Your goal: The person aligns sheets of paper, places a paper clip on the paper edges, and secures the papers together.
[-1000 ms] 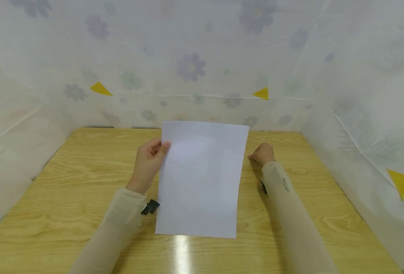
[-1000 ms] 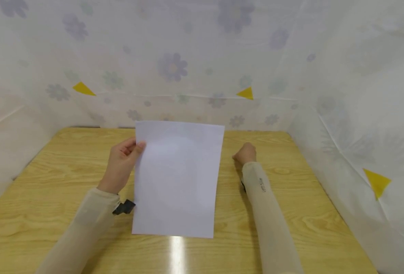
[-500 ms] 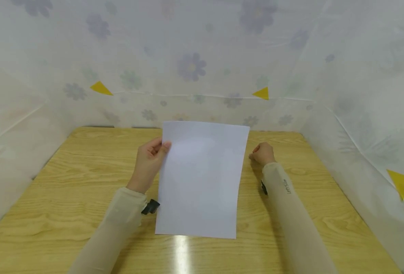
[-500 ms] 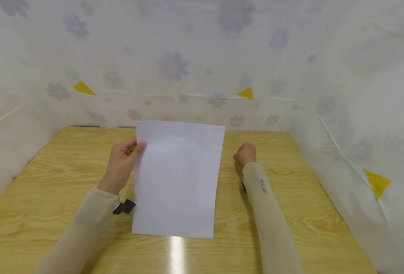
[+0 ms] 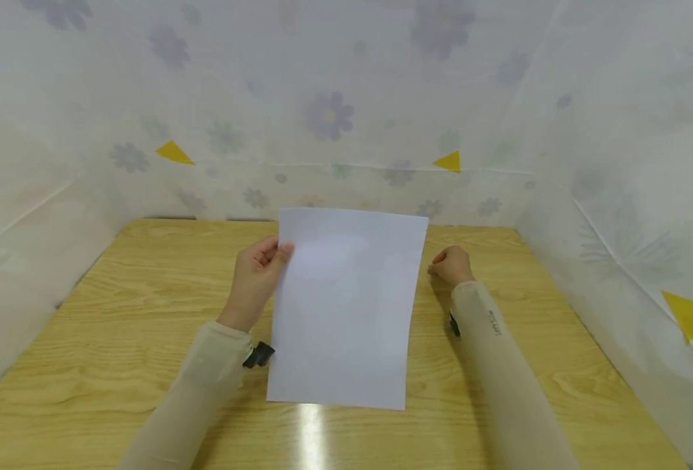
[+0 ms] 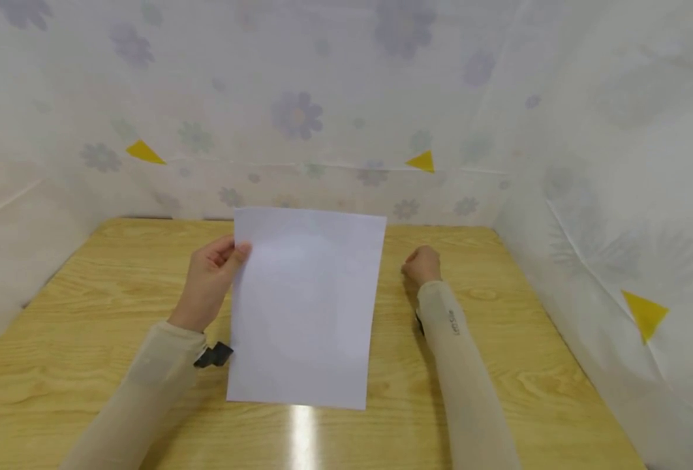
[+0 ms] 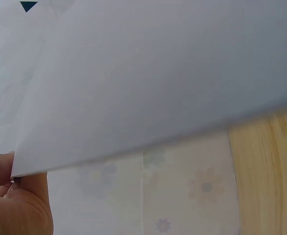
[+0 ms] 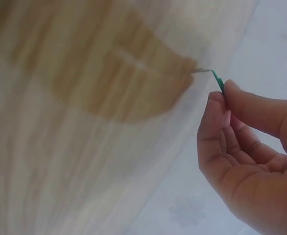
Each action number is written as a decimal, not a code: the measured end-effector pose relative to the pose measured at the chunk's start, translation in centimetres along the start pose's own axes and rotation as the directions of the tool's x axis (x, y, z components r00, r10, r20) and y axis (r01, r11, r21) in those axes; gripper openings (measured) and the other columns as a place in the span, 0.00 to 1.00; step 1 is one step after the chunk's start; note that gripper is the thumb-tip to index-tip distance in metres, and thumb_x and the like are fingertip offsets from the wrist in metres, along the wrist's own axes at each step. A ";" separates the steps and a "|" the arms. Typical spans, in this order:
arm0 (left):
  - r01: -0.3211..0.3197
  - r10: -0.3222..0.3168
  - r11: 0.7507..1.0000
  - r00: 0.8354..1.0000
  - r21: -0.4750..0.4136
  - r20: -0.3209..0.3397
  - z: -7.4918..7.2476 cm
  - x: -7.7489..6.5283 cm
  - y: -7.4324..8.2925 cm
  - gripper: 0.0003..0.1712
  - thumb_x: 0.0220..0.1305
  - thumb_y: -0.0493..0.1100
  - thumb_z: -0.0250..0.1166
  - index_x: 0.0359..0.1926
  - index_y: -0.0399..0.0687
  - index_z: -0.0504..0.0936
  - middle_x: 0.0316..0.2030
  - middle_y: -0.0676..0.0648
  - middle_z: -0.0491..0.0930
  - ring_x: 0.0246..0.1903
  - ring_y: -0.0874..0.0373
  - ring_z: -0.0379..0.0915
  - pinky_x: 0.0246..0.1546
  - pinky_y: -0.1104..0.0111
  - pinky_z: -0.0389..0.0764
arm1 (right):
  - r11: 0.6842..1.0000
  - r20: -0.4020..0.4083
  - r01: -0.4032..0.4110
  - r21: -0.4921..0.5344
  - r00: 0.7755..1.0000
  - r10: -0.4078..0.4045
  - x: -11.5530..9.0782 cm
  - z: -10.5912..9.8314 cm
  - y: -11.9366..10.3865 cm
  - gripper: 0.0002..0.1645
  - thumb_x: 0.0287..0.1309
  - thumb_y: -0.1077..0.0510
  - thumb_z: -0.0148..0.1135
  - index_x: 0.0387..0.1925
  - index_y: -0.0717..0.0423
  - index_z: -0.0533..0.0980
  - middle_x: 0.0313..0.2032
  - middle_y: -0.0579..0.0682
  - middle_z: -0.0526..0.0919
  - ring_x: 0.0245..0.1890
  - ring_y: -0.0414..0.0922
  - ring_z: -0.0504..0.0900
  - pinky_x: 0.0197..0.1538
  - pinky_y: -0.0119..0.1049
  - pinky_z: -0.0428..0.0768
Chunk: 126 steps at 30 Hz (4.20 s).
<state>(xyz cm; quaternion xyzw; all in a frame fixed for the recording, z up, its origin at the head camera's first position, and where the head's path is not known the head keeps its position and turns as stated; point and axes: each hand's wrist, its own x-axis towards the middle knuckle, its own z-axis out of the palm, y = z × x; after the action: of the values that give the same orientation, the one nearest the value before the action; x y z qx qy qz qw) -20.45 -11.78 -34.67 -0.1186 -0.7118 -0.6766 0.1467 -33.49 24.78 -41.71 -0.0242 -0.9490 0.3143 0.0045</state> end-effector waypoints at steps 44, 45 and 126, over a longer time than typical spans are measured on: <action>-0.034 0.034 0.999 0.999 0.025 -0.009 -0.1 0.1 0.1 0.17 0.59 0.47 0.58 0.41 0.36 0.78 0.23 0.43 0.76 0.19 0.59 0.71 0.19 0.70 0.73 | 0.988 -0.149 0.107 0.108 0.985 -0.090 -1.1 -1.9 -2.5 0.09 0.55 0.61 0.56 0.33 0.64 0.77 0.29 0.58 0.79 0.28 0.49 0.77 0.30 0.38 0.75; -0.030 0.031 0.999 0.999 0.031 -0.011 -0.1 0.1 0.1 0.17 0.59 0.47 0.58 0.41 0.36 0.78 0.23 0.43 0.76 0.20 0.59 0.70 0.19 0.70 0.73 | 0.988 -0.151 0.109 0.105 0.984 -0.093 -1.1 -2.0 -2.6 0.09 0.55 0.61 0.56 0.33 0.63 0.77 0.29 0.58 0.79 0.28 0.49 0.77 0.30 0.38 0.74; -0.017 0.017 1.000 1.000 -0.003 -0.021 1.2 0.2 0.3 0.15 0.59 0.44 0.58 0.41 0.36 0.79 0.27 0.38 0.78 0.21 0.59 0.72 0.20 0.70 0.74 | 0.921 -0.457 0.323 0.218 0.868 -0.196 -5.7 -7.8 -10.9 0.11 0.55 0.57 0.57 0.33 0.63 0.78 0.30 0.58 0.81 0.25 0.40 0.79 0.27 0.23 0.74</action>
<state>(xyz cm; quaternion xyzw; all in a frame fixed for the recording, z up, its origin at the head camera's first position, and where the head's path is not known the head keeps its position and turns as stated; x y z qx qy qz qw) -20.56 -10.57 -34.36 -0.1176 -0.7082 -0.6776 0.1598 -28.05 20.43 -28.90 0.0379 -0.8632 0.4324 0.2579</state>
